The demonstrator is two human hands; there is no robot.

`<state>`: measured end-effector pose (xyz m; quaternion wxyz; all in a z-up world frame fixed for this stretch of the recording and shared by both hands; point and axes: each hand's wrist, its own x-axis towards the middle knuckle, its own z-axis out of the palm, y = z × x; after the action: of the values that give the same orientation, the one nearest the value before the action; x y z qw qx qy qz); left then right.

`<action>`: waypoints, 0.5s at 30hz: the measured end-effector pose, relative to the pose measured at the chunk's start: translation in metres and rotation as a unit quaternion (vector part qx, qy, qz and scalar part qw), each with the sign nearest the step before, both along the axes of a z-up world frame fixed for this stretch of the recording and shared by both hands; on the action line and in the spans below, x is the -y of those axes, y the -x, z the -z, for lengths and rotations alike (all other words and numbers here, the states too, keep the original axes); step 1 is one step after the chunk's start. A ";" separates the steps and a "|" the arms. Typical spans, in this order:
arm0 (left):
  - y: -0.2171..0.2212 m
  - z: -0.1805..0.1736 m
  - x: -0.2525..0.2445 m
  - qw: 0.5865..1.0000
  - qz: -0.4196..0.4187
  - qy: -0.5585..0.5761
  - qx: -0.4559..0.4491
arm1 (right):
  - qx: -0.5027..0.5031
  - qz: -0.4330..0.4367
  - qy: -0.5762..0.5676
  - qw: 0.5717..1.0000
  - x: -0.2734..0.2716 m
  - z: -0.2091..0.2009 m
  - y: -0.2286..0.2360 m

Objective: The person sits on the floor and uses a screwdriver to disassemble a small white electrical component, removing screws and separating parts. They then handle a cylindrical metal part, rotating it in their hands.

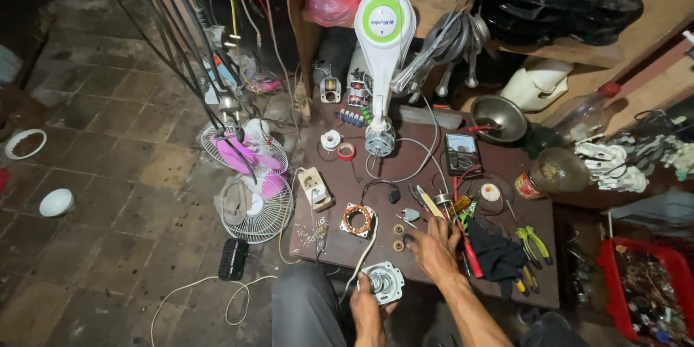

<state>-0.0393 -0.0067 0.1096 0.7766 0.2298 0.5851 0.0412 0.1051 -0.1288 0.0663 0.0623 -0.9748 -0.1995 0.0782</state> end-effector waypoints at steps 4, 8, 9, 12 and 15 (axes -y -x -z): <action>0.000 -0.010 0.000 1.000 0.008 -0.001 -0.008 | -0.059 0.020 0.010 0.998 -0.009 -0.020 -0.003; -0.001 -0.010 -0.001 1.000 0.012 0.002 -0.011 | -0.029 0.008 -0.022 0.999 -0.009 -0.021 0.005; 0.000 -0.010 -0.001 1.000 0.007 0.004 -0.005 | -0.008 0.006 -0.030 0.999 -0.007 -0.019 0.010; 0.000 0.018 0.002 1.000 0.005 -0.015 0.014 | 0.047 0.030 -0.070 0.996 0.003 -0.014 0.025; -0.002 0.063 0.006 0.998 -0.028 -0.029 0.040 | 0.010 0.110 -0.311 0.944 0.017 -0.038 0.039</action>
<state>-0.0370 -0.0127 0.0467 0.7910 0.2342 0.5582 0.0888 0.0662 -0.1459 0.1048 0.3686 -0.9235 -0.1057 -0.0051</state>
